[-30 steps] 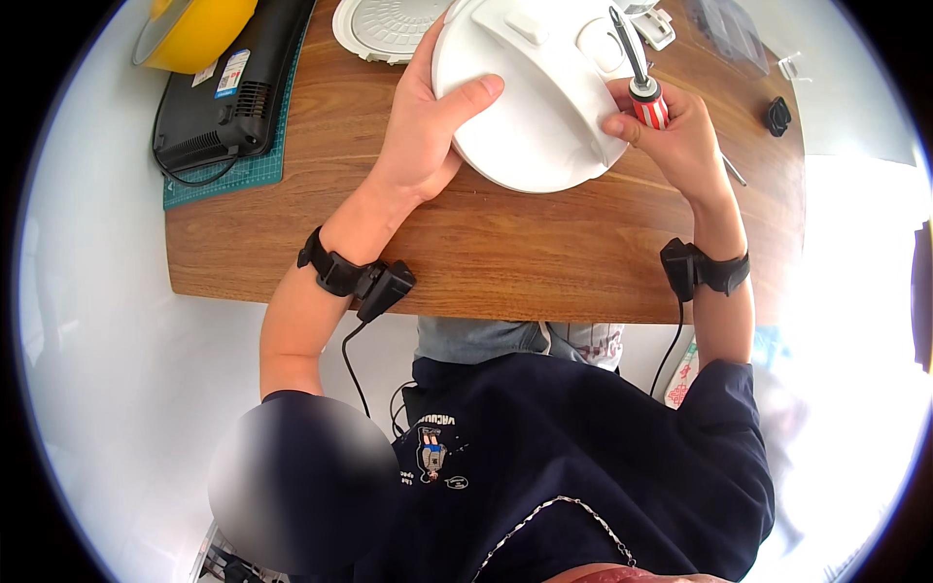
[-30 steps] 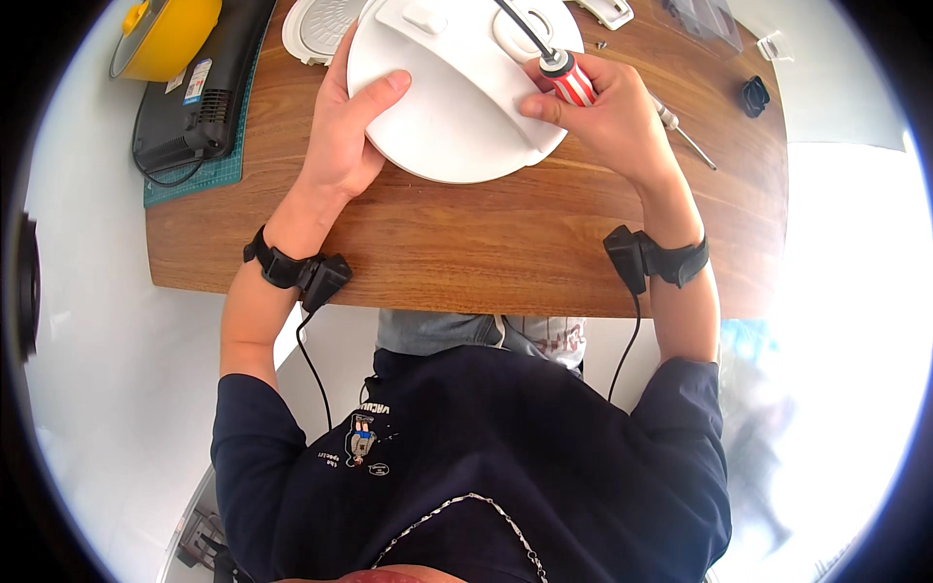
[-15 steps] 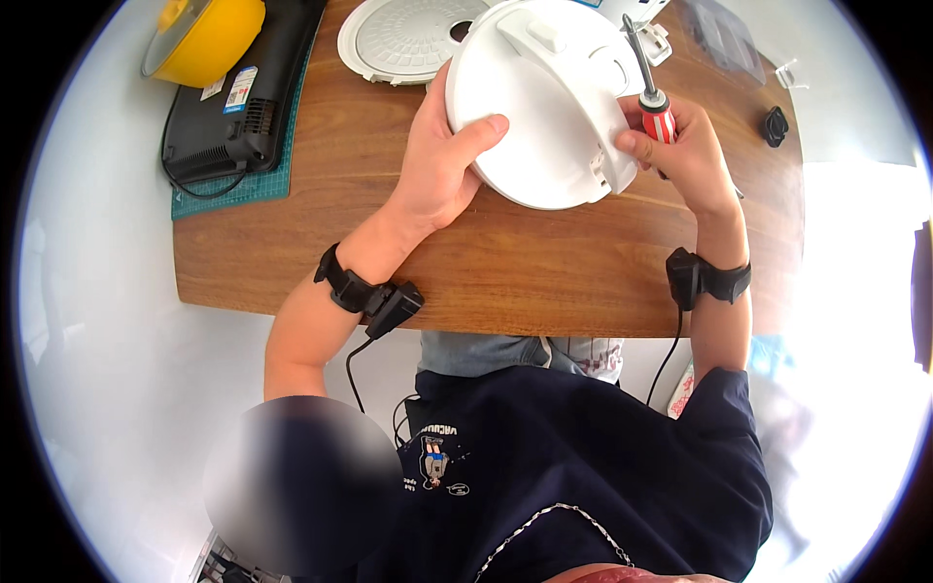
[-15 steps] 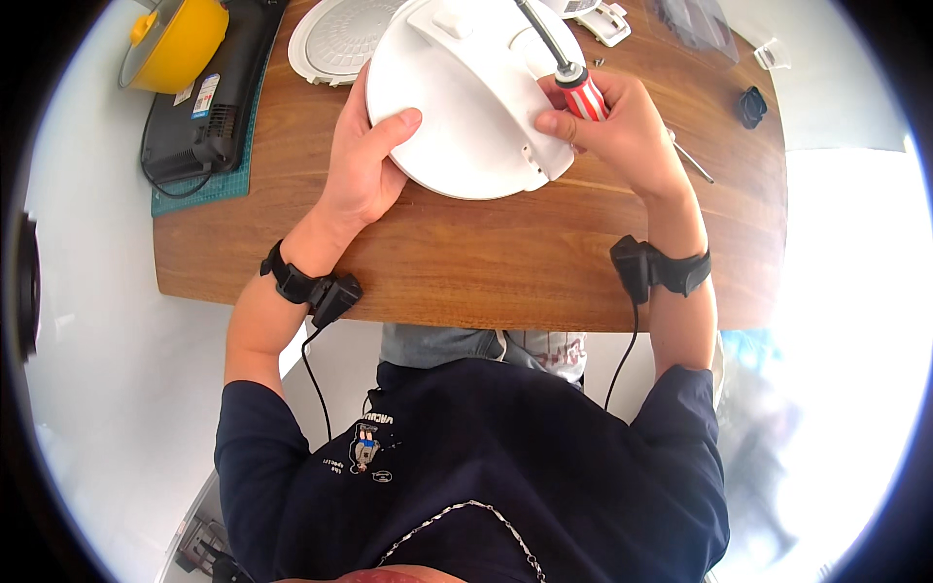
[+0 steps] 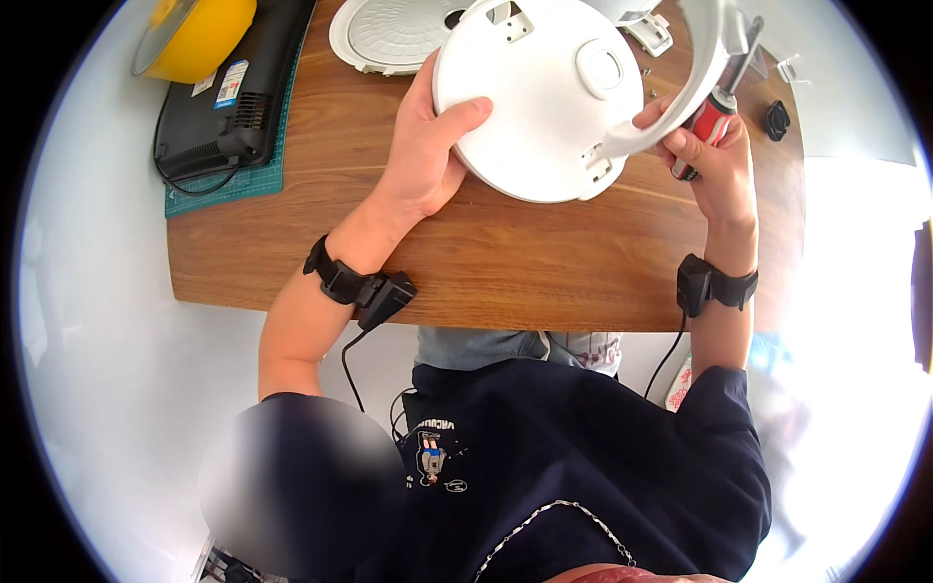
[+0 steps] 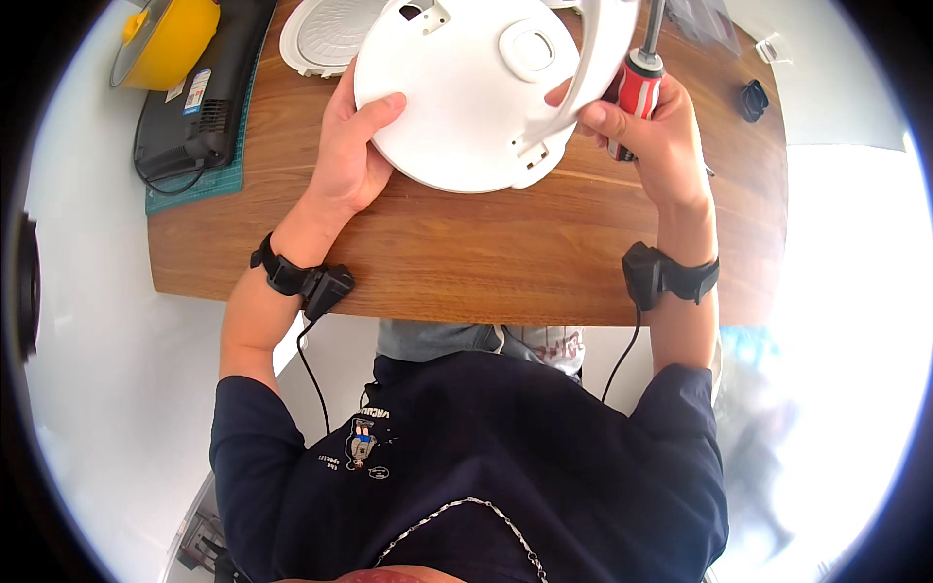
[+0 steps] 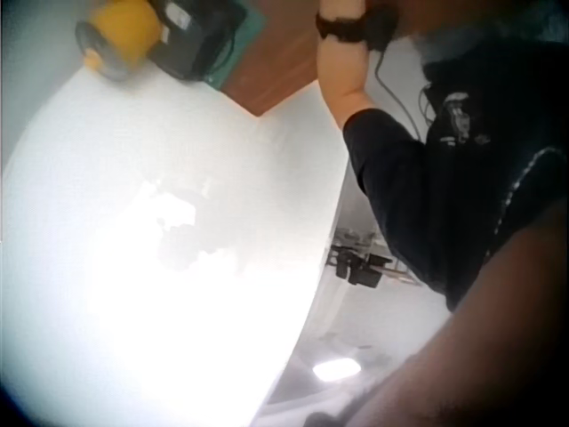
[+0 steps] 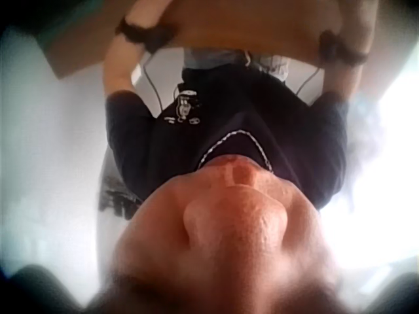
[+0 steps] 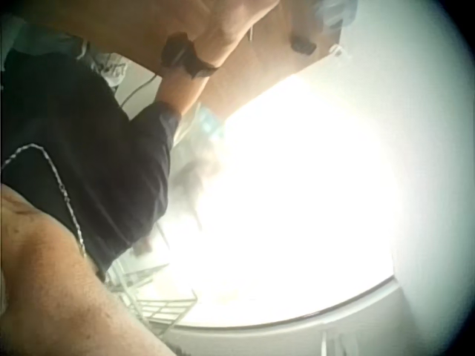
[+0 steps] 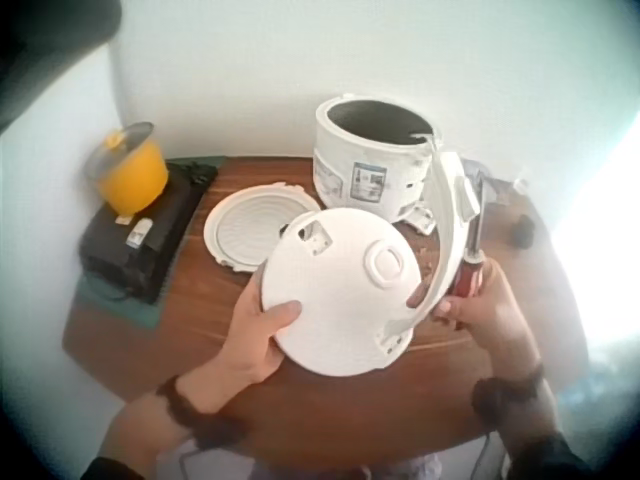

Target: The person assembles a white plastic appliance, likely a rice cooker, by attaching a circular base plate and securing internal components with screws. They use a screwdriver to fasten parts and handle various plastic pieces on a wooden table.

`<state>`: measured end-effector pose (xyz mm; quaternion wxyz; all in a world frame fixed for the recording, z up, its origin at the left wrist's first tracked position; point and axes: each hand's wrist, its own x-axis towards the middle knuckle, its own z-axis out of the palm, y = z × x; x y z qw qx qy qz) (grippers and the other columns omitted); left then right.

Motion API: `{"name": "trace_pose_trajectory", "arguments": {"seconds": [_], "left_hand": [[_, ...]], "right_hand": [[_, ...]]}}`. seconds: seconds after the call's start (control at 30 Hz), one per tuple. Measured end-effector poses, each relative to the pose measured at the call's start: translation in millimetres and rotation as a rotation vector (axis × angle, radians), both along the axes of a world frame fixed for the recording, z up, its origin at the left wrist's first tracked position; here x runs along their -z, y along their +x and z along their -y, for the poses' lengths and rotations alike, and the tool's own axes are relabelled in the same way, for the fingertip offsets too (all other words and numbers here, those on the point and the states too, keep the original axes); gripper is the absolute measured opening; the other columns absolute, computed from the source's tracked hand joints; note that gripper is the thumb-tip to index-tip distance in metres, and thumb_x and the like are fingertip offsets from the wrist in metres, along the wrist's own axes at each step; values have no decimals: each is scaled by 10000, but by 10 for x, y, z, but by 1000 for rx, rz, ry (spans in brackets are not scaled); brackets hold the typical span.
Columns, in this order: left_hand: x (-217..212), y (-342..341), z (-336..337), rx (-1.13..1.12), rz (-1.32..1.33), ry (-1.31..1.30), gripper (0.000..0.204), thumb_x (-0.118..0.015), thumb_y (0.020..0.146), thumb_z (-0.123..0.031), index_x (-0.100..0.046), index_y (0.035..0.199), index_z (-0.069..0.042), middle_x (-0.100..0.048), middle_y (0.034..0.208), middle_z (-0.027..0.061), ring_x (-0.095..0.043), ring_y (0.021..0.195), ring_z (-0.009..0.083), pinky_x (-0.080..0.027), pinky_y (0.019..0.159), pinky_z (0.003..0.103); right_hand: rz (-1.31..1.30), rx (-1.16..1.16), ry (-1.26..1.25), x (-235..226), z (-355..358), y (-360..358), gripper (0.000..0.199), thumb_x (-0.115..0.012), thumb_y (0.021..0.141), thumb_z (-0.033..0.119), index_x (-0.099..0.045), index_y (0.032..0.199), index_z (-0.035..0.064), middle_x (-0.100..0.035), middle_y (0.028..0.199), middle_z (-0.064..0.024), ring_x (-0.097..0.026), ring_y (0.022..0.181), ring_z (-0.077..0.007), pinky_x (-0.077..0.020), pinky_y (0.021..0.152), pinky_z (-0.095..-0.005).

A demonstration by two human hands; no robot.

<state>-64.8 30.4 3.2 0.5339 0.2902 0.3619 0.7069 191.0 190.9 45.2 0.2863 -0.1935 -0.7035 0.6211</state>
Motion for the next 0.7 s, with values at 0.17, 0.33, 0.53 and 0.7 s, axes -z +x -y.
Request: {"name": "trace_pose_trajectory", "arguments": {"seconds": [0.17,0.33,0.53,0.7], "left_hand": [[24,-7,-6,-25,9,-25,716,-621,931,-58,-286,1562,-15,-518,1454,168,-559,1321,277,-529,1075,450],[54,16,-22,-51,-31,-1,722,-619,929,-61,-284,1566,-13,-515,1457,176,-556,1325,274,-521,1084,447],[82,36,-11,-125,-158,19,709,-619,944,-95,-287,1563,-1,-532,1440,182,-583,1295,267,-542,1051,430],[151,20,-30,-150,-169,54,713,-617,933,-70,-298,1567,-1,-511,1469,169,-561,1314,255,-502,1076,413]], "right_hand": [[-5,-13,-65,-15,-5,17,286,-801,909,203,-705,1105,18,-780,989,-117,-568,680,-78,-474,618,-237],[-19,-52,-59,83,46,25,333,-818,892,245,-685,1085,8,-762,974,-134,-585,679,-91,-480,603,-230],[14,-74,-51,178,90,42,393,-849,860,306,-690,1044,-3,-751,954,-129,-599,685,-95,-476,578,-219],[25,-166,-159,197,54,95,333,-806,883,117,-660,1152,-15,-772,1033,-148,-745,976,-207,-640,856,-350]]}}
